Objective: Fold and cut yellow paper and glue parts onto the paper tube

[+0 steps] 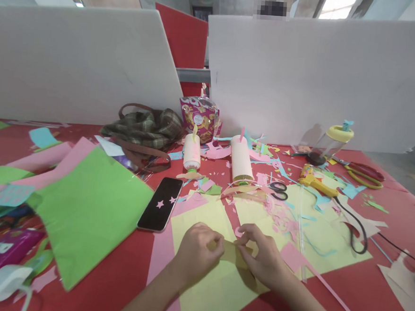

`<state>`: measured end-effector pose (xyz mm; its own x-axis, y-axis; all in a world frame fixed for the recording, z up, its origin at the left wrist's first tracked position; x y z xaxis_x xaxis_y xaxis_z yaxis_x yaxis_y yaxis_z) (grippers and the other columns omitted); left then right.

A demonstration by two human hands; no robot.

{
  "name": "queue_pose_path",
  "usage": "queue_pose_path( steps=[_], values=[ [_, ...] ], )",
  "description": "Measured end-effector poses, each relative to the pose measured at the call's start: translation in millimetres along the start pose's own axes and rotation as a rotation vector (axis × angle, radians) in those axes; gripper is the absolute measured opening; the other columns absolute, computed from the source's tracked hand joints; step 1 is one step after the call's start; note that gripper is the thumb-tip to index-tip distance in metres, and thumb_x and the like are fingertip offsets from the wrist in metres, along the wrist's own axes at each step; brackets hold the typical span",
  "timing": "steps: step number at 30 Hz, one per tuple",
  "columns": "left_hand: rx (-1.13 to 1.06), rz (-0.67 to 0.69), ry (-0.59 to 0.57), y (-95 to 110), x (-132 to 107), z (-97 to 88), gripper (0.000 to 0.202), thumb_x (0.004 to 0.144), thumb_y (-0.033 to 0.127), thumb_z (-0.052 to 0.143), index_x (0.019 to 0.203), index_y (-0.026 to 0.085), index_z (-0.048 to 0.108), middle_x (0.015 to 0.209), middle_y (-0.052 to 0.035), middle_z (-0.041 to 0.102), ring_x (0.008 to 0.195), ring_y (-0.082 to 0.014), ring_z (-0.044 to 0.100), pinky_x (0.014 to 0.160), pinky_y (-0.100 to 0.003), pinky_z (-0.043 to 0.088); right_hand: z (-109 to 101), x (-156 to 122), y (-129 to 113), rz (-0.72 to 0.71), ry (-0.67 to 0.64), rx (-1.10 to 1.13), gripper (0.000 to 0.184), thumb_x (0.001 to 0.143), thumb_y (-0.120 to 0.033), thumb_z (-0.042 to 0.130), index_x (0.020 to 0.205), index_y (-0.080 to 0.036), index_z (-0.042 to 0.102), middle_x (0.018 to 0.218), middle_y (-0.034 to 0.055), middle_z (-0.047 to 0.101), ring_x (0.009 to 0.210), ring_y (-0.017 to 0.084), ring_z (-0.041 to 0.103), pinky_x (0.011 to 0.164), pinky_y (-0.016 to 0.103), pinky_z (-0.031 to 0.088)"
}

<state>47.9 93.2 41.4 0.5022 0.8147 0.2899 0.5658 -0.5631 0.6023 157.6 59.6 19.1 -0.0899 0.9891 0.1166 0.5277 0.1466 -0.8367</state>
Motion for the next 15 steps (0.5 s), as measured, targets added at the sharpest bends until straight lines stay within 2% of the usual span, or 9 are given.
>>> queue_pose_path(
  steps=[3,5,9,12,15],
  values=[
    [0.016,-0.076,0.066,-15,3,-11.8,0.018,0.068,0.014,0.047,0.056,0.016,0.061,0.059,-0.0022,0.065,0.057,-0.0147,0.057,0.059,-0.028,0.044,-9,2,4,0.023,0.047,-0.027,0.027,0.07,-0.01,0.042,0.094,-0.022,0.039,0.069,0.0,0.063,0.073,0.015,0.06,0.065,0.026,0.044],
    [-0.019,-0.093,0.057,-18,3,-12.3,0.018,0.072,0.015,0.046,0.062,0.016,0.061,0.067,-0.0023,0.067,0.063,-0.0142,0.059,0.062,-0.027,0.045,-11,2,6,0.04,0.066,-0.033,0.028,0.069,-0.01,0.043,0.093,-0.023,0.039,0.069,-0.0002,0.063,0.073,0.016,0.06,0.065,0.026,0.044],
    [-0.089,0.006,-0.098,2,0,7.6,0.019,0.078,0.024,0.045,0.085,0.018,0.062,0.08,-0.0021,0.067,0.073,-0.0139,0.059,0.068,-0.026,0.045,-7,2,2,0.002,0.049,-0.026,0.029,0.069,-0.011,0.043,0.095,-0.022,0.039,0.068,-0.0007,0.062,0.068,0.015,0.06,0.062,0.026,0.043],
    [-0.059,0.063,-0.194,15,-5,22.0,0.024,0.083,0.024,0.038,0.079,0.019,0.061,0.07,-0.0006,0.065,0.063,-0.0125,0.057,0.065,-0.026,0.043,-3,1,-3,-0.04,0.03,-0.015,0.033,0.069,-0.01,0.042,0.099,-0.022,0.037,0.066,-0.0017,0.06,0.067,0.014,0.059,0.062,0.025,0.043],
    [-0.025,0.103,-0.215,21,-8,26.8,0.029,0.084,0.02,0.033,0.074,0.018,0.06,0.063,-0.0007,0.062,0.059,-0.0123,0.055,0.063,-0.026,0.041,0,1,-7,-0.044,0.017,-0.013,0.033,0.069,-0.011,0.043,0.099,-0.021,0.036,0.065,-0.0028,0.056,0.065,0.013,0.057,0.061,0.025,0.042]
  ],
)
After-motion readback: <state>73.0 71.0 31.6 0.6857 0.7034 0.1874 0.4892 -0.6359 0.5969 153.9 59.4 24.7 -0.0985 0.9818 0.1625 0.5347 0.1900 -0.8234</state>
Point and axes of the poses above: each hand's wrist, its own x-axis towards the middle knuckle, its own z-axis out of the palm, y = z × x, the point moved 10 cm from there along x, towards the middle knuckle
